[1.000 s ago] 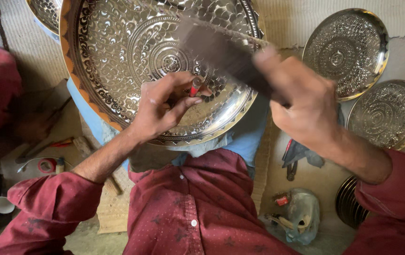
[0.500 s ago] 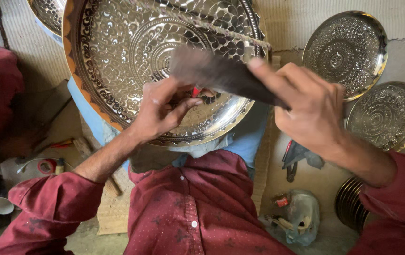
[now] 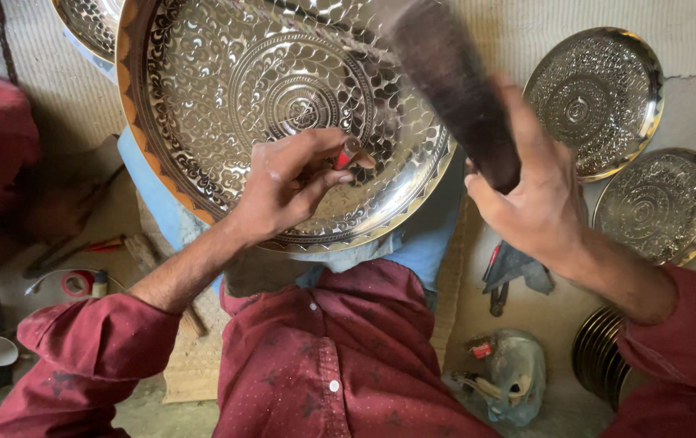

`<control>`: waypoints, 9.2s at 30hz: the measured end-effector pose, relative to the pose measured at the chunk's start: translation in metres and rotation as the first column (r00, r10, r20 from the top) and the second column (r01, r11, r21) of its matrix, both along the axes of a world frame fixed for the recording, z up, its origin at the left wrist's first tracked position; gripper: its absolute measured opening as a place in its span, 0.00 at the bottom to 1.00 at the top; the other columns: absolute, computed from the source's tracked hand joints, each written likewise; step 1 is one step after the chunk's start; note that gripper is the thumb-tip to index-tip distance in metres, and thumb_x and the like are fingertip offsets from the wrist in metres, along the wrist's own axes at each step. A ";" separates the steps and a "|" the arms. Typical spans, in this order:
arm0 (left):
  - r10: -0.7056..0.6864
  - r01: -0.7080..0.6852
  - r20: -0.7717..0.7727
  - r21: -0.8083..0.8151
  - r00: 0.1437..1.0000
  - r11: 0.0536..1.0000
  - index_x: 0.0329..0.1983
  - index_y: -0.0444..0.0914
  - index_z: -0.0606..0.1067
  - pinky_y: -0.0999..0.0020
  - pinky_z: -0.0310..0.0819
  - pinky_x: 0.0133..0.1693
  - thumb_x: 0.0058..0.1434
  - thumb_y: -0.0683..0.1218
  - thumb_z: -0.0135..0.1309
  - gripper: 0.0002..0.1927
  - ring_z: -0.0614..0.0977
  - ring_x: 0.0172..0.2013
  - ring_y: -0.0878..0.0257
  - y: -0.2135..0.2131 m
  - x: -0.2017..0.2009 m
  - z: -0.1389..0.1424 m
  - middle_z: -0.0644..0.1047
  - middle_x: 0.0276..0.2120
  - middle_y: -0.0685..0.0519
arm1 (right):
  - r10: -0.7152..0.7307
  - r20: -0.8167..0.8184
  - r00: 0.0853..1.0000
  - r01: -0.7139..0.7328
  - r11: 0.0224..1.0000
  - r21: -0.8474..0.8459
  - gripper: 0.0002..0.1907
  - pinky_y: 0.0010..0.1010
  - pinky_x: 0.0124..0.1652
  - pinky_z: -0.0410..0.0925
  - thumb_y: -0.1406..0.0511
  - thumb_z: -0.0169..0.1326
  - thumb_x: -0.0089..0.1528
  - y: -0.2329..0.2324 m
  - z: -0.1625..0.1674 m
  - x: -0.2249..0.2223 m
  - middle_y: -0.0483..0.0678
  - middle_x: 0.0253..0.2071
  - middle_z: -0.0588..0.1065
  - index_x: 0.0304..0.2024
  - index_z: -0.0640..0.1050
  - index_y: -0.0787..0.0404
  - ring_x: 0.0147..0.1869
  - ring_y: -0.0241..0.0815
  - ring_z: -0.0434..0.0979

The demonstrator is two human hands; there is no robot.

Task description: The person sits on the floor with a large engraved brass tray on their lap, holds a small red-handled punch against the tray's decorative pattern, and repeatedly strikes the punch with a wooden mallet to chase the design, repositioning the punch across the tray surface.

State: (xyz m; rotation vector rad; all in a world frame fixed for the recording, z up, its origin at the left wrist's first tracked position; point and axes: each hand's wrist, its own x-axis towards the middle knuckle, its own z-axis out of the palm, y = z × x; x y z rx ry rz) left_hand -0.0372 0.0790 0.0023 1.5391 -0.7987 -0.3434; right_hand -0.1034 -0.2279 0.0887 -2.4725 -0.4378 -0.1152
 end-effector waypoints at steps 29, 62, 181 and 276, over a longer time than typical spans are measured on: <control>0.247 -0.250 0.047 0.284 0.968 0.926 0.54 0.35 0.74 0.68 0.85 0.39 0.65 0.36 0.63 0.16 0.88 0.37 0.61 -0.014 -0.013 0.009 0.84 0.39 0.49 | 0.046 0.063 0.997 -0.028 0.964 -0.264 0.45 0.31 0.33 0.73 0.75 0.62 0.59 -0.009 0.006 0.007 0.46 0.39 0.74 0.76 0.64 0.46 0.33 0.40 0.75; 0.263 -0.256 -0.075 0.089 0.962 0.963 0.59 0.36 0.70 0.68 0.89 0.47 0.69 0.36 0.59 0.17 0.88 0.48 0.61 -0.007 -0.029 0.019 0.84 0.47 0.49 | 0.050 0.076 0.996 -0.065 0.975 0.210 0.43 0.26 0.39 0.77 0.78 0.57 0.64 0.000 0.019 0.005 0.46 0.47 0.75 0.75 0.58 0.46 0.41 0.37 0.80; -0.815 0.803 0.067 0.144 0.575 0.578 0.62 0.42 0.75 0.61 0.85 0.47 0.59 0.32 0.52 0.27 0.84 0.55 0.60 -0.060 0.063 0.014 0.80 0.57 0.53 | -0.752 0.216 0.623 0.665 0.655 0.360 0.37 0.44 0.39 0.75 0.83 0.60 0.61 0.084 -0.122 -0.191 0.55 0.37 0.73 0.60 0.60 0.46 0.37 0.47 0.77; 0.547 -0.474 -0.399 0.273 0.736 0.837 0.56 0.35 0.68 0.79 0.80 0.28 0.60 0.33 0.61 0.23 0.84 0.31 0.73 -0.021 -0.068 0.037 0.84 0.46 0.49 | -0.377 -0.328 0.866 0.486 0.790 0.374 0.36 0.26 0.48 0.73 0.71 0.66 0.60 0.011 -0.059 -0.096 0.48 0.41 0.77 0.67 0.64 0.68 0.44 0.35 0.79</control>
